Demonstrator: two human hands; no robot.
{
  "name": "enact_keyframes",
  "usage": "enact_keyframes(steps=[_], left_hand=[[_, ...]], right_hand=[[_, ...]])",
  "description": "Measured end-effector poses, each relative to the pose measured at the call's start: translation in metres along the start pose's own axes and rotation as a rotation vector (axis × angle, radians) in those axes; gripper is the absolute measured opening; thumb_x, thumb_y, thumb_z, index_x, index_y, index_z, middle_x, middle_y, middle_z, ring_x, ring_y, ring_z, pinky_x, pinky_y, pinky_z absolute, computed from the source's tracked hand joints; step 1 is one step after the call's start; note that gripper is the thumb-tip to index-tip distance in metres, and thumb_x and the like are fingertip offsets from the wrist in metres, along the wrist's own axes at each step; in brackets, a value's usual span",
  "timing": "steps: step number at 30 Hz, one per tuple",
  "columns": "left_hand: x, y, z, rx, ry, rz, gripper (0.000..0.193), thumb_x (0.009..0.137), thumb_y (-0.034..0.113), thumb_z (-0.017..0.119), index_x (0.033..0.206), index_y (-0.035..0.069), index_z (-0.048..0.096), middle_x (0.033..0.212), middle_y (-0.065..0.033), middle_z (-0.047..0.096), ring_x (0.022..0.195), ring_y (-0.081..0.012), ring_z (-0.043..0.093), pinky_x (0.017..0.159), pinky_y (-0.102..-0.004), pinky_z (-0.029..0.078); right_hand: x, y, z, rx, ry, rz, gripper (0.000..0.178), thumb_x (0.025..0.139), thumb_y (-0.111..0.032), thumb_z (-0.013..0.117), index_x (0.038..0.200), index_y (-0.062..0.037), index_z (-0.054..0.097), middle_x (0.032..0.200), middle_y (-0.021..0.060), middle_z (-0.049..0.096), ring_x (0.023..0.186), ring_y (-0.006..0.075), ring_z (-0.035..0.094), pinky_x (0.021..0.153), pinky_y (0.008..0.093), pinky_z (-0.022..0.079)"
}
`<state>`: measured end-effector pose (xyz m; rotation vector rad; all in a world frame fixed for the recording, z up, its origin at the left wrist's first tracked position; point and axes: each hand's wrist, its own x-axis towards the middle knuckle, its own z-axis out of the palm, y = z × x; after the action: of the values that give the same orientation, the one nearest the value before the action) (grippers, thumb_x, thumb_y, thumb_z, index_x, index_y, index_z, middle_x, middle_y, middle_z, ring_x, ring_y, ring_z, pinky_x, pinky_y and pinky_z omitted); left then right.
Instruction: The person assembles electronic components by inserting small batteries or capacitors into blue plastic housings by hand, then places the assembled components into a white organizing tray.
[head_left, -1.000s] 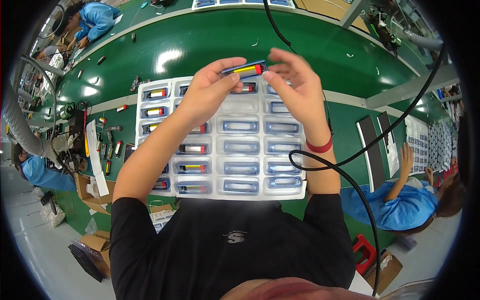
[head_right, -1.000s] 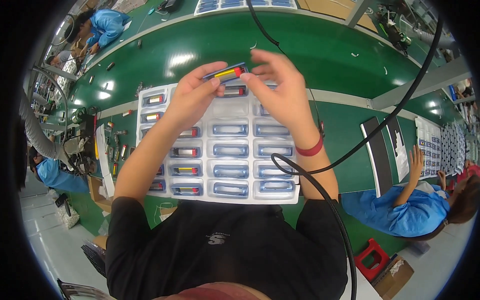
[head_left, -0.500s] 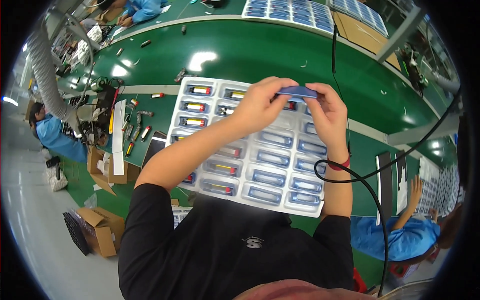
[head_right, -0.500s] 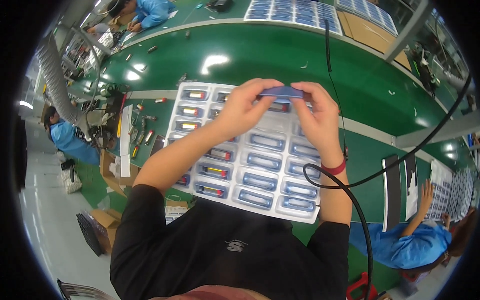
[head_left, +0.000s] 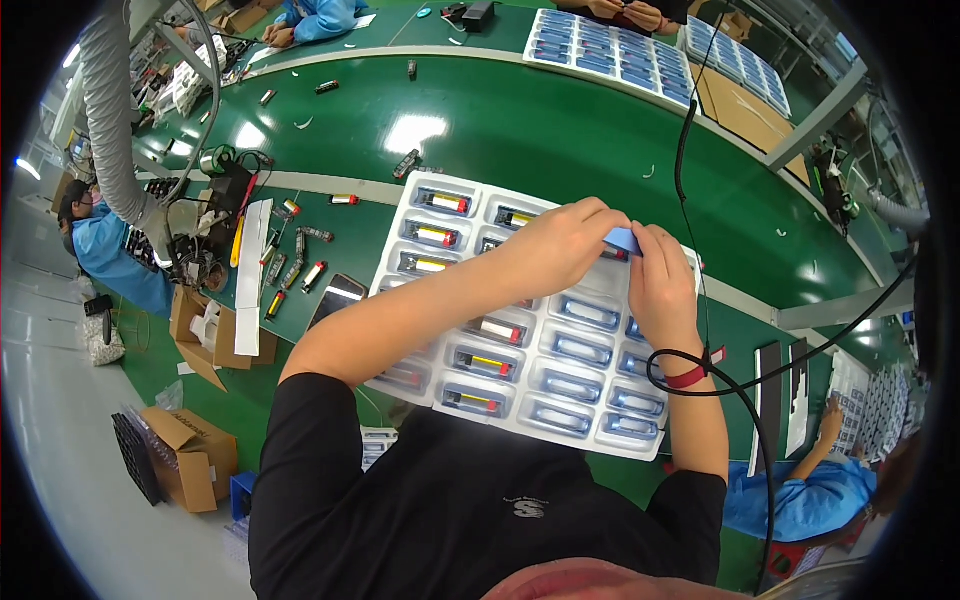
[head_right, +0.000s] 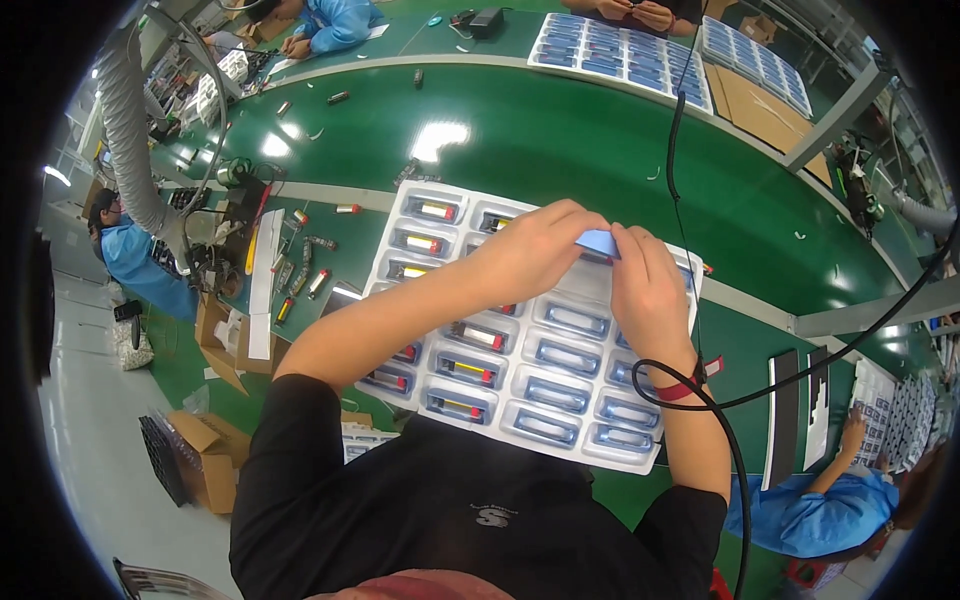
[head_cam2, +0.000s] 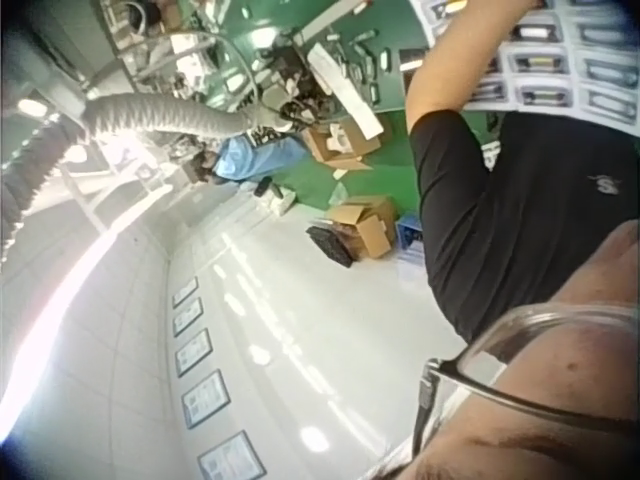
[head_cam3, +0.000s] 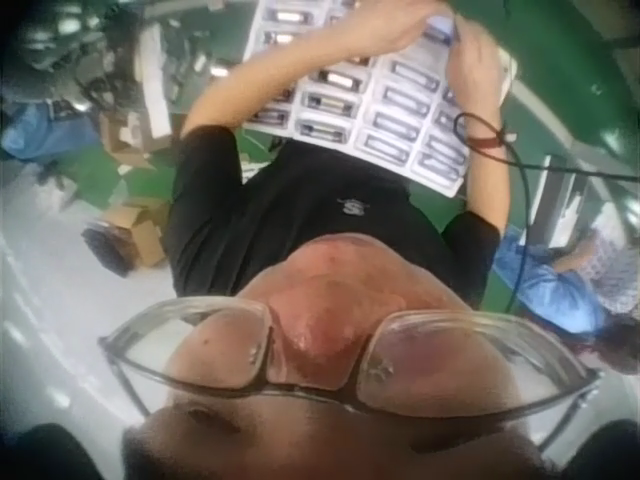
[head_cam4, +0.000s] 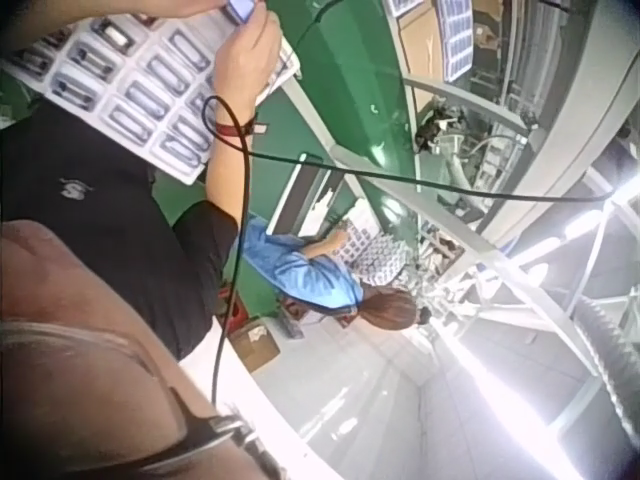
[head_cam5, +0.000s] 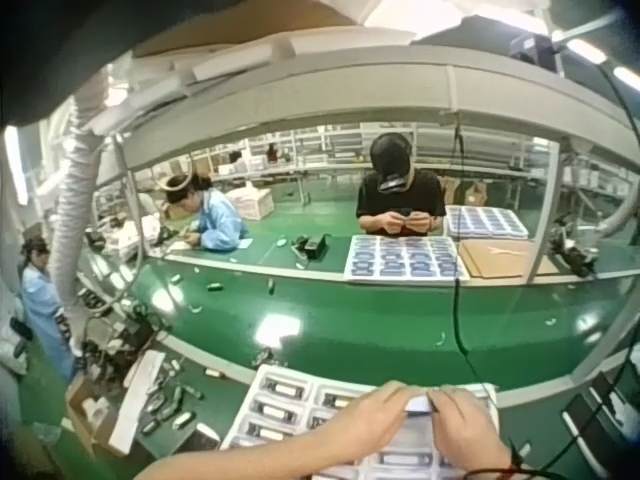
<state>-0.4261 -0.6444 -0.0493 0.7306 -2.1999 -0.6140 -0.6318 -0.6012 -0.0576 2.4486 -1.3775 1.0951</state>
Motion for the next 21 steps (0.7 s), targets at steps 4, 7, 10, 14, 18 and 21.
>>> enact_keyframes(steps=[4, 7, 10, 14, 18, 21], left_hand=[[-0.003, -0.016, -0.011, -0.056, -0.016, 0.003, 0.032, 0.088, 0.002, 0.064, 0.121, 0.003, 0.062, 0.112, -0.0197, 0.065, 0.106, -0.0401, 0.063, 0.093, -0.0465, 0.052], [0.005, -0.021, -0.023, 0.089, -0.026, 0.048, 0.030, 0.090, 0.001, 0.062, 0.120, 0.003, 0.062, 0.112, -0.0176, 0.066, 0.107, -0.0388, 0.064, 0.092, -0.0452, 0.053], [0.011, -0.020, -0.032, 0.229, -0.132, 0.002, 0.027, 0.091, 0.002, 0.062, 0.119, 0.003, 0.062, 0.113, -0.0175, 0.066, 0.104, -0.0394, 0.065, 0.089, -0.0458, 0.054], [0.003, -0.019, -0.021, 0.247, -0.225, -0.021, 0.027, 0.092, 0.004, 0.062, 0.119, 0.003, 0.061, 0.114, -0.0186, 0.066, 0.104, -0.0403, 0.065, 0.088, -0.0468, 0.054], [-0.006, -0.019, -0.020, 0.278, -0.274, -0.065, 0.032, 0.093, 0.011, 0.065, 0.124, 0.003, 0.061, 0.113, -0.0195, 0.068, 0.099, -0.0382, 0.067, 0.087, -0.0455, 0.055], [-0.010, -0.023, -0.046, 0.047, -0.316, -0.171, 0.047, 0.094, 0.021, 0.070, 0.137, 0.006, 0.059, 0.113, -0.0154, 0.069, 0.093, -0.0271, 0.066, 0.089, -0.0370, 0.053]], right_hand=[[0.011, -0.002, -0.003, 0.263, -0.047, 0.068, 0.034, 0.088, 0.006, 0.067, 0.121, 0.0027, 0.063, 0.111, 0.0209, 0.065, 0.100, 0.0390, 0.065, 0.084, 0.0413, 0.054], [0.023, -0.002, -0.001, 0.321, -0.075, 0.060, 0.028, 0.090, 0.002, 0.067, 0.117, 0.0017, 0.063, 0.107, 0.0188, 0.064, 0.094, 0.0388, 0.065, 0.080, 0.0414, 0.054], [0.030, -0.004, 0.002, 0.237, -0.121, 0.046, 0.028, 0.089, 0.001, 0.066, 0.117, 0.0022, 0.062, 0.104, 0.0181, 0.064, 0.092, 0.0386, 0.065, 0.078, 0.0424, 0.055], [0.012, -0.005, 0.012, 0.166, -0.150, 0.067, 0.030, 0.089, 0.004, 0.065, 0.119, 0.0015, 0.062, 0.105, 0.0184, 0.065, 0.091, 0.0379, 0.065, 0.076, 0.0420, 0.054], [-0.006, -0.002, 0.016, 0.288, -0.195, 0.075, 0.027, 0.089, -0.002, 0.063, 0.116, 0.0006, 0.061, 0.101, 0.0193, 0.064, 0.089, 0.0367, 0.066, 0.076, 0.0431, 0.054], [-0.008, 0.002, -0.003, 0.490, -0.396, 0.373, 0.029, 0.087, 0.000, 0.067, 0.117, -0.0006, 0.065, 0.109, 0.0183, 0.066, 0.089, 0.0358, 0.066, 0.073, 0.0405, 0.054]])
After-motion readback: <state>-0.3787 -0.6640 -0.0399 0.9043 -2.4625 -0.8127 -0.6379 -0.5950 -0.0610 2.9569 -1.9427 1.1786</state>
